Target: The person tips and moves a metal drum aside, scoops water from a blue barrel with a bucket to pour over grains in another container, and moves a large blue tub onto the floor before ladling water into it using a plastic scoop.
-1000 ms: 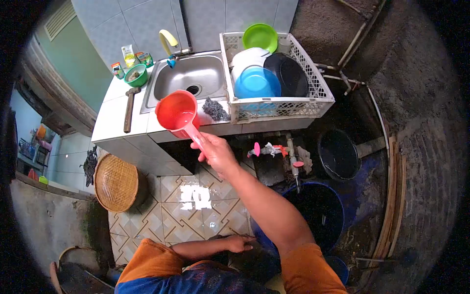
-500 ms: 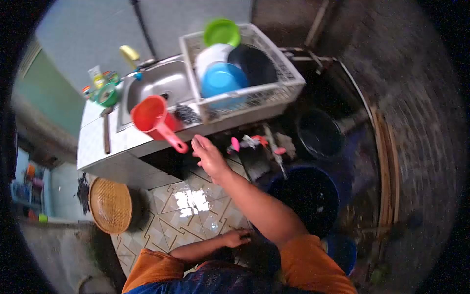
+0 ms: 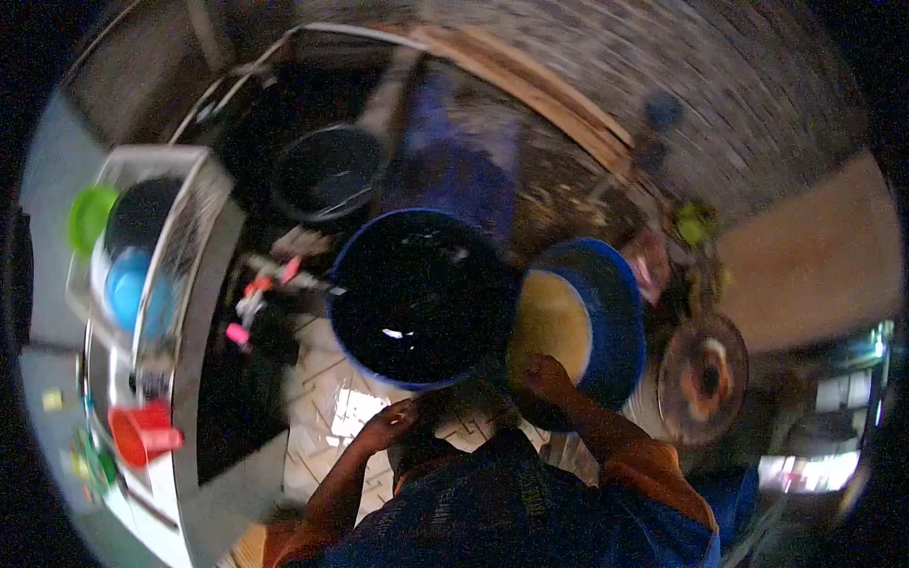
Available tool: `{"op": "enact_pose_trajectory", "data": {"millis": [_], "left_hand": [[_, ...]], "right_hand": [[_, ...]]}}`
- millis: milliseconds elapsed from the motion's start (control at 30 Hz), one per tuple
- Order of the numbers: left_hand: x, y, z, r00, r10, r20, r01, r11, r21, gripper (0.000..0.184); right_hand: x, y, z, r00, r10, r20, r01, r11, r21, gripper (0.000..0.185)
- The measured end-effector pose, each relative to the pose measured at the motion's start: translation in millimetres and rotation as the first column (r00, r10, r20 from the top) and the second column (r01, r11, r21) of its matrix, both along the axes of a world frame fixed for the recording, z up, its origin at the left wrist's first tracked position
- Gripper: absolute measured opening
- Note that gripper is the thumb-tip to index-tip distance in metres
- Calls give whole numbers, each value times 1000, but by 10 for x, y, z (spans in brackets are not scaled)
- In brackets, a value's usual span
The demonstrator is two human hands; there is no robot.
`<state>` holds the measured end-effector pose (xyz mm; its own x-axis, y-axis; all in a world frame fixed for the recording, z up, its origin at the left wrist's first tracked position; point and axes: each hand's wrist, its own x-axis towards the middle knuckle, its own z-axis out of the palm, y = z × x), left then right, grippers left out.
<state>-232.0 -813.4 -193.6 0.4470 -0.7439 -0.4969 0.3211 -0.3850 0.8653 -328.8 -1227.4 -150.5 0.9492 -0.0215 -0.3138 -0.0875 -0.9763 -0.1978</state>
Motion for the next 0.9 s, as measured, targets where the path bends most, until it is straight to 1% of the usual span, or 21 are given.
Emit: {"op": "enact_pose_trajectory", "data": {"millis": [33,67,100,133,167,200,267,300,333,400,433,467,533,567,633,667,733,767,800,867,900], "left_hand": [[190,-68,203,997,-79,11,77,992,97,54],[318,-198,295,986,-166,21,164,983,81,54],[429,-328,377,985,-131,-113,134,991,24,52],[521,-472,518,963,-101,-251,100,995,-17,50],[633,-703,865,962,-210,-176,214,977,1,45],[655,-825,756,943,-292,-157,290,956,-38,45],[706,-1119,682,894,-411,-181,396,911,-113,44],[680,-1257,663,876,-474,92,480,876,-54,43],[659,-1405,713,846,-524,100,530,847,-41,43],[586,-1729,806,806,-578,-123,580,814,-26,42],[520,-1886,825,751,-659,-37,660,749,60,42],[457,-1960,715,717,-696,-31,696,715,66,42],[338,-2127,429,638,-760,125,759,648,66,48],[227,-2265,503,591,-796,130,796,602,70,48],[-13,-2548,752,499,-856,134,820,516,246,49],[-149,-2634,707,448,-883,141,845,469,255,49],[-377,-2659,586,396,-886,242,844,455,285,51],[-497,-2719,635,369,-893,259,862,433,263,50],[-585,-2726,554,333,-905,262,873,402,278,50],[-770,-2621,281,357,-901,246,862,420,285,50],[-853,-2655,155,346,-906,244,861,410,302,50]], "right_hand": [[-266,-105,-1,993,91,69,-89,995,-41,33],[-433,-128,77,997,5,76,0,998,-58,33],[-521,-86,228,949,-304,-81,307,952,18,27],[-677,-62,356,790,-561,-247,591,804,63,22],[-1121,-168,-22,750,-656,-88,658,726,199,22],[-1385,-192,-111,696,-714,-79,712,671,208,22],[-1853,-137,-248,604,-750,-270,789,610,74,29],[-2249,-79,-550,746,-598,293,578,800,163,40],[-2367,-23,-418,468,-826,-314,841,526,-130,48],[-2597,266,-40,253,-840,-481,939,333,-89,45],[-2787,402,-81,214,-851,-479,955,285,-82,45],[-2995,594,-140,140,-879,-455,974,205,-97,46],[-3338,912,-201,5,-904,-427,993,56,-107,47],[-3505,1044,-242,-16,-903,-430,997,15,-70,47],[-3775,1258,-262,-69,-881,-467,997,-70,-16,48],[-3968,1398,-355,-114,-877,-467,992,-127,-4,48],[-4309,1654,-618,-41,-916,-399,998,-60,35,49],[-4444,1821,-750,-133,-938,-319,984,-163,71,49],[-4511,1898,-661,-161,-933,-323,977,-198,85,49],[-4711,1968,-427,-309,-826,-471,906,-407,119,45],[-4867,2128,-635,-415,-827,-379,837,-510,198,42]]}}
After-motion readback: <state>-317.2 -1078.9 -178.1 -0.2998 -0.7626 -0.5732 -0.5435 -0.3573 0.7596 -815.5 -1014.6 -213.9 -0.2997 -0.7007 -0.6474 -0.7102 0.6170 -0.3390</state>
